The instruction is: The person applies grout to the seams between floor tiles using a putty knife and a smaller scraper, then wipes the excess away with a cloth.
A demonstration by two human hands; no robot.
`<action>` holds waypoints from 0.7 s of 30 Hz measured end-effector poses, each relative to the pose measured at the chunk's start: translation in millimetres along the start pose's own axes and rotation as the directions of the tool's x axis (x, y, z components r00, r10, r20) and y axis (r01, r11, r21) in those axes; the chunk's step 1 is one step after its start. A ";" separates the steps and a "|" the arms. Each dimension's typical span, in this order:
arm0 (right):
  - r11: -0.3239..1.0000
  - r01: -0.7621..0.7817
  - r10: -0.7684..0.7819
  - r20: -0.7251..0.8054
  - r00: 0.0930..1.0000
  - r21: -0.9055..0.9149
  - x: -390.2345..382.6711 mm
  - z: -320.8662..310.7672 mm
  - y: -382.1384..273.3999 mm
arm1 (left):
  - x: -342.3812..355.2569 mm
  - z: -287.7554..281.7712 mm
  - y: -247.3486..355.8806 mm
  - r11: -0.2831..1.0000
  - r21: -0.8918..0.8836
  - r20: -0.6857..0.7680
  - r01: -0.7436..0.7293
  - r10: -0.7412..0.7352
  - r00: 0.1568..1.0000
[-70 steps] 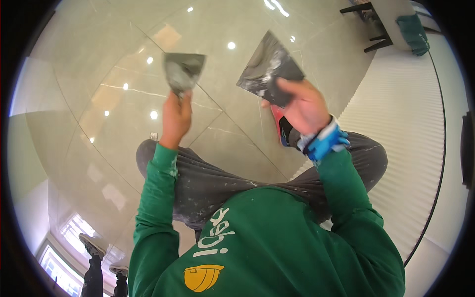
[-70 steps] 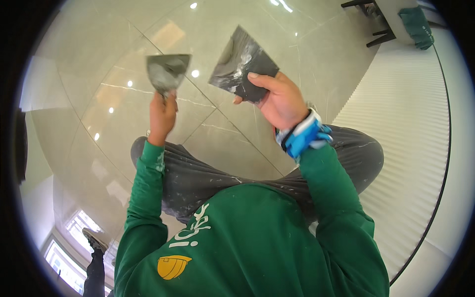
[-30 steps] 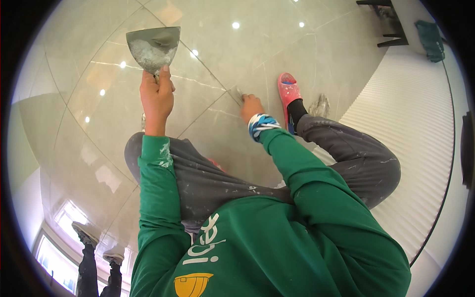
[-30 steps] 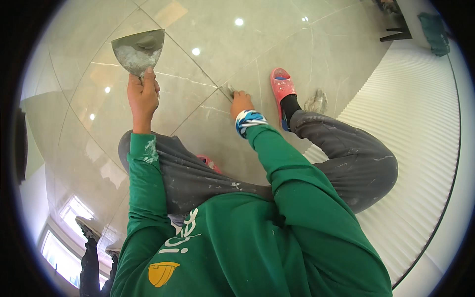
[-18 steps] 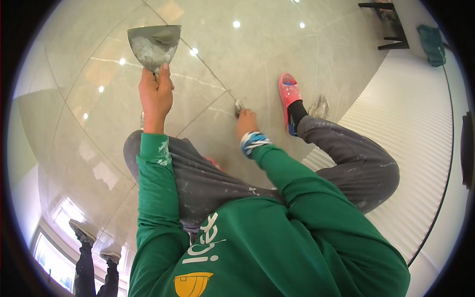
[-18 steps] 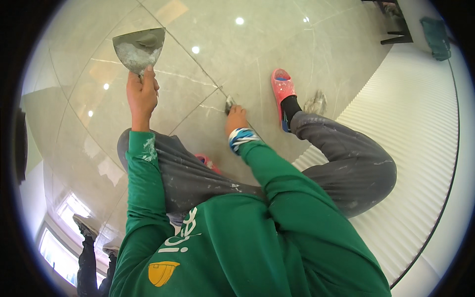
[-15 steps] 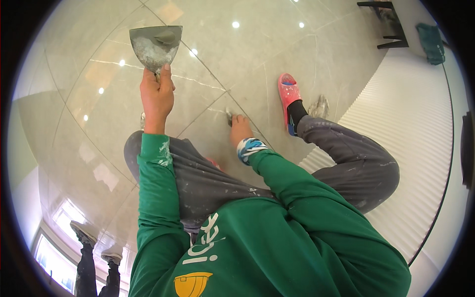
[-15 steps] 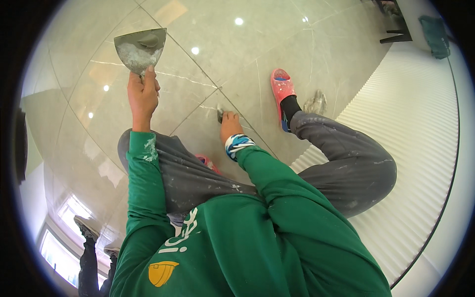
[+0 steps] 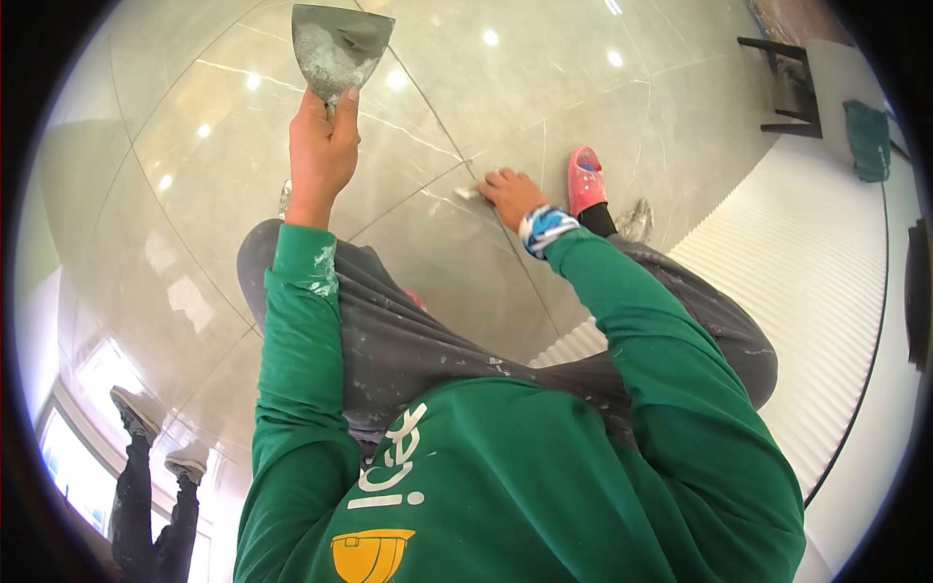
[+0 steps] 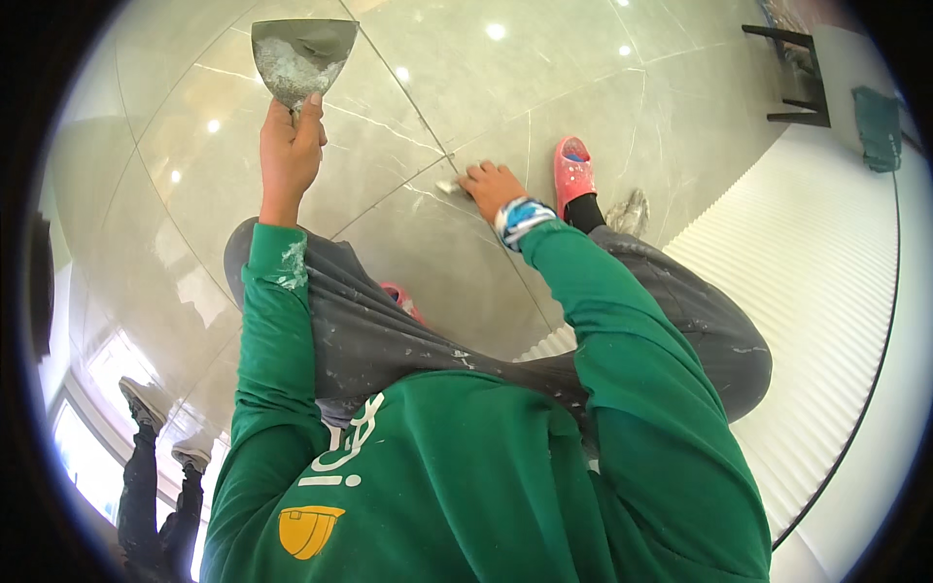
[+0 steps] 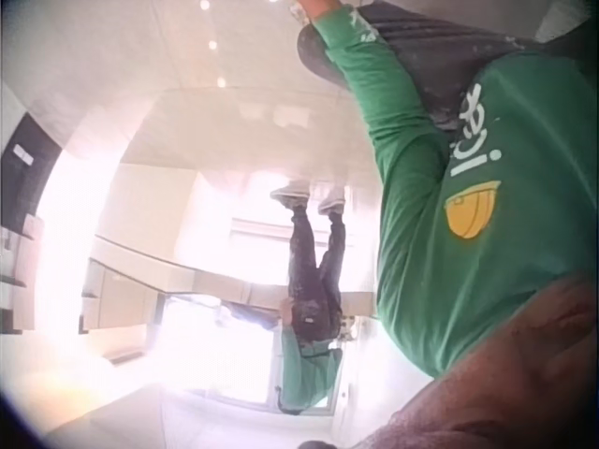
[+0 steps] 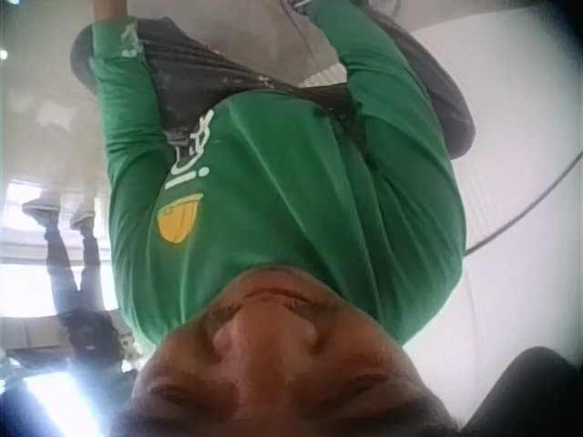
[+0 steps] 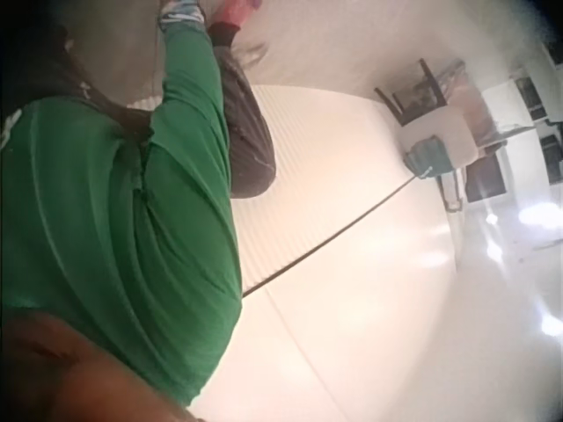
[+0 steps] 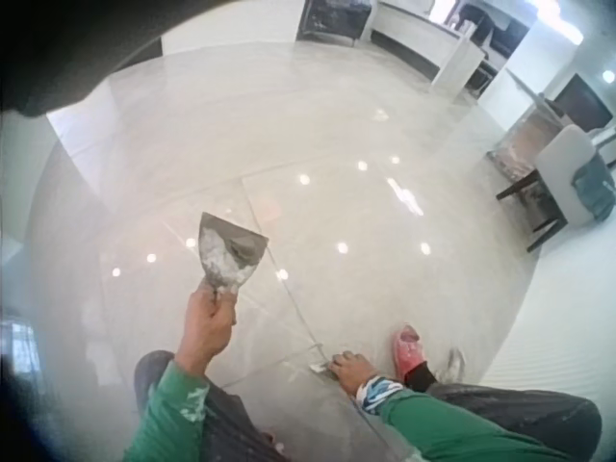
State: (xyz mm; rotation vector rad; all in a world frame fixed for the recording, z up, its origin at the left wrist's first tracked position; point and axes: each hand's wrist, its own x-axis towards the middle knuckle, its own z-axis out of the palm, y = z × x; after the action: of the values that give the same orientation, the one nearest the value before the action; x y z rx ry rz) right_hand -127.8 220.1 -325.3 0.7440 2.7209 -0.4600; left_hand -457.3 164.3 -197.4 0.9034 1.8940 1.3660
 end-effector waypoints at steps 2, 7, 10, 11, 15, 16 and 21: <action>0.992 0.069 -0.067 0.025 0.997 -0.104 -43.7 17.5 0.1 | 1.2 -3.5 1.8 1.000 0.023 0.005 -0.009 0.009 1.000; 0.995 0.099 -0.084 0.422 0.903 -0.014 -124.5 9.5 -8.4 | -4.2 -16.0 -0.4 0.998 -0.037 0.014 0.056 -0.056 0.998; 0.969 -0.099 0.054 0.194 0.980 0.227 -110.4 -49.6 3.4 | -2.4 -23.2 17.9 0.954 -0.228 0.142 0.194 -0.164 0.976; 0.937 -0.138 0.131 0.043 0.990 0.320 -96.3 -77.3 6.2 | -1.6 -27.2 27.4 0.898 -0.353 0.234 0.262 -0.186 0.954; 0.714 0.013 0.324 -0.347 0.880 0.700 -48.0 -229.4 -14.3 | -4.6 -50.7 49.4 0.733 -0.485 0.532 0.477 -0.186 0.826; 0.679 0.042 0.359 -0.381 0.852 0.733 -43.0 -264.7 -23.2 | -6.7 -53.6 58.1 0.738 -0.487 0.532 0.466 -0.173 0.829; 0.699 0.296 0.189 -0.567 0.802 0.651 -29.0 -422.2 -85.2 | -23.9 -70.2 142.5 0.516 -0.589 0.725 0.622 -0.003 0.689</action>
State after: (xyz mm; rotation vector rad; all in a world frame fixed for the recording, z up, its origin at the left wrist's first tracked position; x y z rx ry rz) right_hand -226.8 295.3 88.0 1.1519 3.1127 -1.6435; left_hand -476.3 140.2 -39.7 0.3709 0.6557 1.2232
